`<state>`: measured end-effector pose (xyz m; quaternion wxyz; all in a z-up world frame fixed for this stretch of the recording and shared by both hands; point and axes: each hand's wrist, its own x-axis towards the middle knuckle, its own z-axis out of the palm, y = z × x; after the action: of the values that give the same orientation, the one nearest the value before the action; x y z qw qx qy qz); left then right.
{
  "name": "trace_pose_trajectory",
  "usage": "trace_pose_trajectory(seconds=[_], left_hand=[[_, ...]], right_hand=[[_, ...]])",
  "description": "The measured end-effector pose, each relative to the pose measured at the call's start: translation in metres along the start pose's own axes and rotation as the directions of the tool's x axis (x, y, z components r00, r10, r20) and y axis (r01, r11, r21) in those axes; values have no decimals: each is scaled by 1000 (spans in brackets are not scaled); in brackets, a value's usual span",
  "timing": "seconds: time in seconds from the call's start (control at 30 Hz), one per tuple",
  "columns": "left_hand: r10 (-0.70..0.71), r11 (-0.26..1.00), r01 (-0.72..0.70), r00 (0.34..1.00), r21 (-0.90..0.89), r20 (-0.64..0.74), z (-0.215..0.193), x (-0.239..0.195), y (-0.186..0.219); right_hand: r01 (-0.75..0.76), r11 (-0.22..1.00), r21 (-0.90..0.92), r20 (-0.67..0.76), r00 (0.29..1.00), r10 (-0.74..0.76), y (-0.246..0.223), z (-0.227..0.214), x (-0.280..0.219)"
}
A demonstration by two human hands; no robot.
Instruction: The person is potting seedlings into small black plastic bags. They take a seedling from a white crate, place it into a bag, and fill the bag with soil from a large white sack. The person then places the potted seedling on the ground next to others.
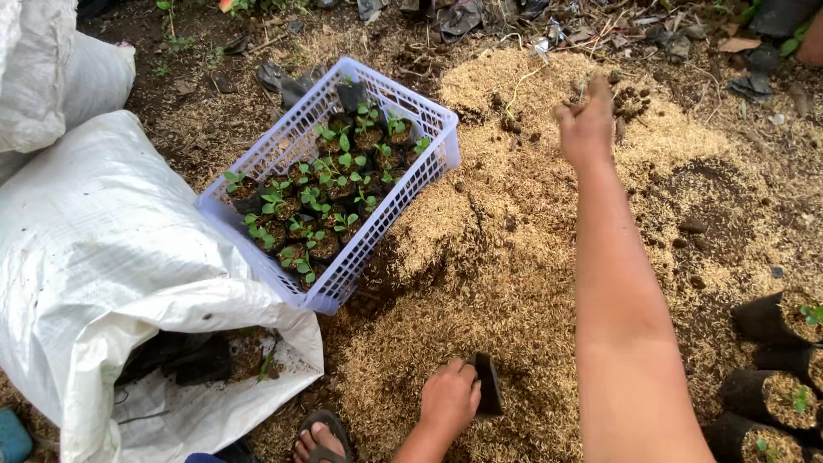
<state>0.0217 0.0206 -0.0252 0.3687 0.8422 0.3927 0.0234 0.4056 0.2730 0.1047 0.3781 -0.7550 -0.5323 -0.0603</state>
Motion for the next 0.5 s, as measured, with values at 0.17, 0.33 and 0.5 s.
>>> trace_pose_trajectory(seconds=[0.17, 0.33, 0.5], left_hand=[[37, 997, -38, 999, -66, -24, -15, 3, 7], [21, 990, -23, 1000, -140, -17, -28, -2, 8], [17, 984, -22, 999, -175, -27, -34, -2, 4]], right_hand=[[-158, 964, -213, 525, 814, 249, -16, 71, -58], [-128, 902, -411, 552, 753, 359, -40, 125, -106], [-218, 905, -365, 599, 689, 407, -25, 110, -87]])
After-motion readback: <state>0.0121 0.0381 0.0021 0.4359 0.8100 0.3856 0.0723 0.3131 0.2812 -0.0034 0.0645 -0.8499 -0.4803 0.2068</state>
